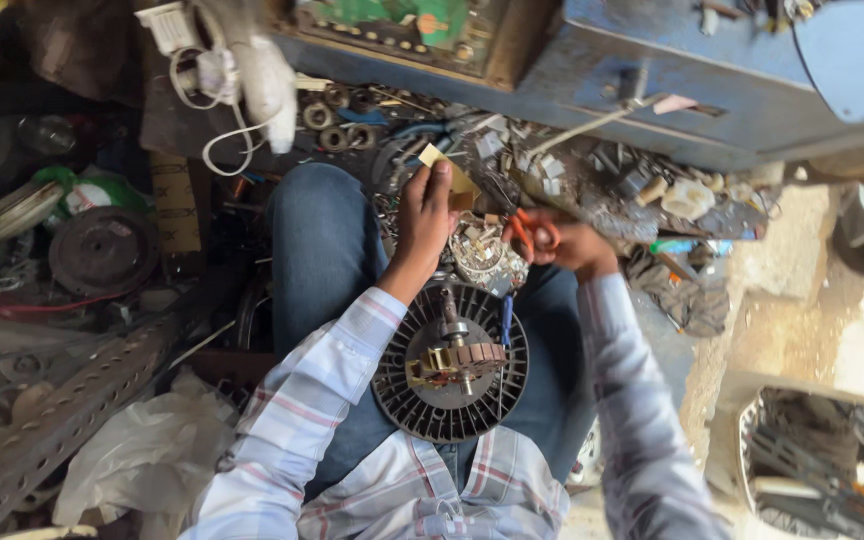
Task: The person disassembles and services a ceiling fan motor, using a screwdriver to remove components, cutting and placing insulation material, and handling copper wire within the motor assembly.
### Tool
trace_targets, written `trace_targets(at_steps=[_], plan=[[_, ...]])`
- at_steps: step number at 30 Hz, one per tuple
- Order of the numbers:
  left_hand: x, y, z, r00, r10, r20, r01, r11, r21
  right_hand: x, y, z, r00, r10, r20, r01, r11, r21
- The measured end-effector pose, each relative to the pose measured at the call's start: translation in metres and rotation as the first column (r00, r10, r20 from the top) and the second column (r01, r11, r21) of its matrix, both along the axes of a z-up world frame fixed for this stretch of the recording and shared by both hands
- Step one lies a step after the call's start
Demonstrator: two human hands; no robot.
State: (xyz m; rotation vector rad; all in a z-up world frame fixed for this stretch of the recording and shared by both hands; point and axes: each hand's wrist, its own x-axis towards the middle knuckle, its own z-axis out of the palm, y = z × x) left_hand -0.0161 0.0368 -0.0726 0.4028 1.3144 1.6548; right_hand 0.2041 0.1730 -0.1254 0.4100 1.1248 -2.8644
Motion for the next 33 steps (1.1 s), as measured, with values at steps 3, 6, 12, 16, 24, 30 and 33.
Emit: trace_targets(at_steps=[3,6,12,16,24,30,33], plan=[[0.002,-0.001,-0.001,0.999,-0.027,-0.036,0.025,0.998,-0.058,-0.002,0.022,0.000,0.997,0.071,-0.020,-0.072,0.997,-0.037],[0.002,-0.001,0.002,0.997,-0.051,-0.056,0.047,0.996,-0.073,-0.001,0.035,0.012,0.994,0.099,-0.043,-0.101,0.994,-0.042],[0.001,-0.003,0.006,0.994,-0.078,-0.082,0.076,0.997,-0.035,0.029,-0.022,0.061,0.856,-0.502,0.126,0.151,0.476,0.866],[0.004,-0.005,0.006,0.989,-0.086,-0.118,0.093,0.994,0.057,0.009,-0.056,0.070,0.770,-0.604,-0.206,0.031,-0.286,0.958],[-0.003,-0.007,0.018,0.956,0.074,-0.284,-0.071,0.997,0.021,-0.062,-0.005,0.063,0.962,-0.179,-0.204,0.119,-0.395,0.911],[-0.029,0.018,0.017,0.672,-0.055,-0.738,0.091,0.996,0.009,-0.043,-0.015,0.071,0.901,-0.256,-0.350,0.200,-0.472,0.859],[-0.023,0.036,0.004,0.675,-0.198,-0.711,0.117,0.980,-0.162,-0.007,-0.060,0.071,0.795,-0.476,-0.376,0.193,-0.389,0.901]])
